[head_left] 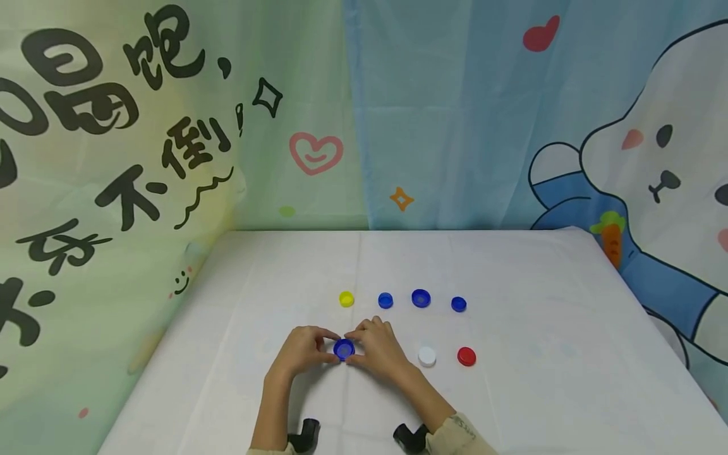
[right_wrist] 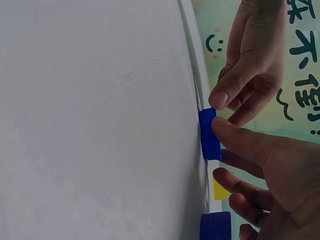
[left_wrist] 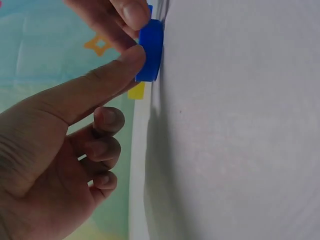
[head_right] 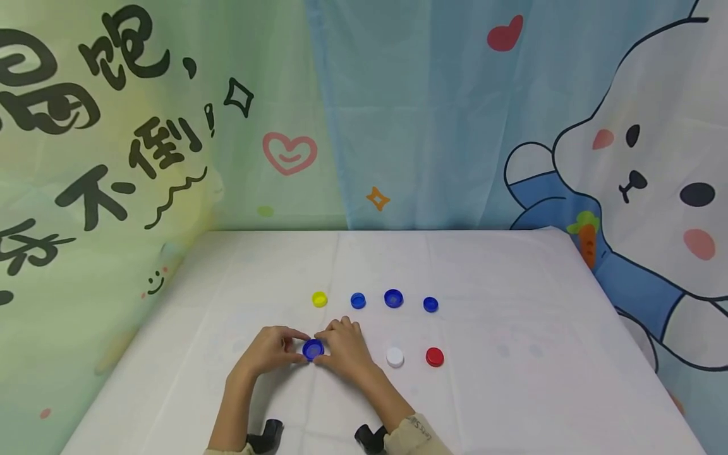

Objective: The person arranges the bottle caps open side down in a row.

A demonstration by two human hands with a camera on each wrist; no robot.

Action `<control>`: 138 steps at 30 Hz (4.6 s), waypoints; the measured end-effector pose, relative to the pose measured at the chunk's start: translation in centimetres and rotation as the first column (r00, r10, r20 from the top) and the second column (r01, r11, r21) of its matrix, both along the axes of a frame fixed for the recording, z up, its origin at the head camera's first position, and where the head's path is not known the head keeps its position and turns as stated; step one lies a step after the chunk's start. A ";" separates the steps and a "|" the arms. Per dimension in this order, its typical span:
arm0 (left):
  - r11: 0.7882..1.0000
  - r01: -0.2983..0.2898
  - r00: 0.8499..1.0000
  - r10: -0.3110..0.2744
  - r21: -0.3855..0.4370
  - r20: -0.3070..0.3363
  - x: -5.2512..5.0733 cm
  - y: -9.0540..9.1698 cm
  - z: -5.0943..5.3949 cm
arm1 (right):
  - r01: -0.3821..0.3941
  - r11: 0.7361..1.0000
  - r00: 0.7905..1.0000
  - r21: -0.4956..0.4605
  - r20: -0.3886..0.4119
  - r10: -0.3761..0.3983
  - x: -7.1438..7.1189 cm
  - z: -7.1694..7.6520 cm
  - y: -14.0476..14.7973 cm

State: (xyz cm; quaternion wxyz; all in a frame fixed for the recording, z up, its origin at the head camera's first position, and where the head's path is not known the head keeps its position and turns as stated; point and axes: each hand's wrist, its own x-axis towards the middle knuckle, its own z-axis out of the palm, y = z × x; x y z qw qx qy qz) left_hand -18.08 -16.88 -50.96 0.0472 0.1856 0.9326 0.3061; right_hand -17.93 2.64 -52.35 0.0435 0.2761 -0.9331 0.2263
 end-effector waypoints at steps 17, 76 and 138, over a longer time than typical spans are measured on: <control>0.940 0.102 0.990 -0.064 0.326 -0.124 0.1 1.2 1.5 | -0.085 0.953 0.996 -0.291 -0.058 0.071 -0.1 2.9 3.6; 0.865 0.121 0.942 0.054 0.487 -0.330 2.0 6.3 5.2 | 0.096 0.805 0.983 -0.586 0.181 0.014 1.9 5.5 8.4; 0.990 0.069 0.982 -0.046 0.120 -0.182 1.3 -1.0 2.8 | -0.003 0.946 0.994 -0.325 -0.103 -0.033 0.9 1.8 0.5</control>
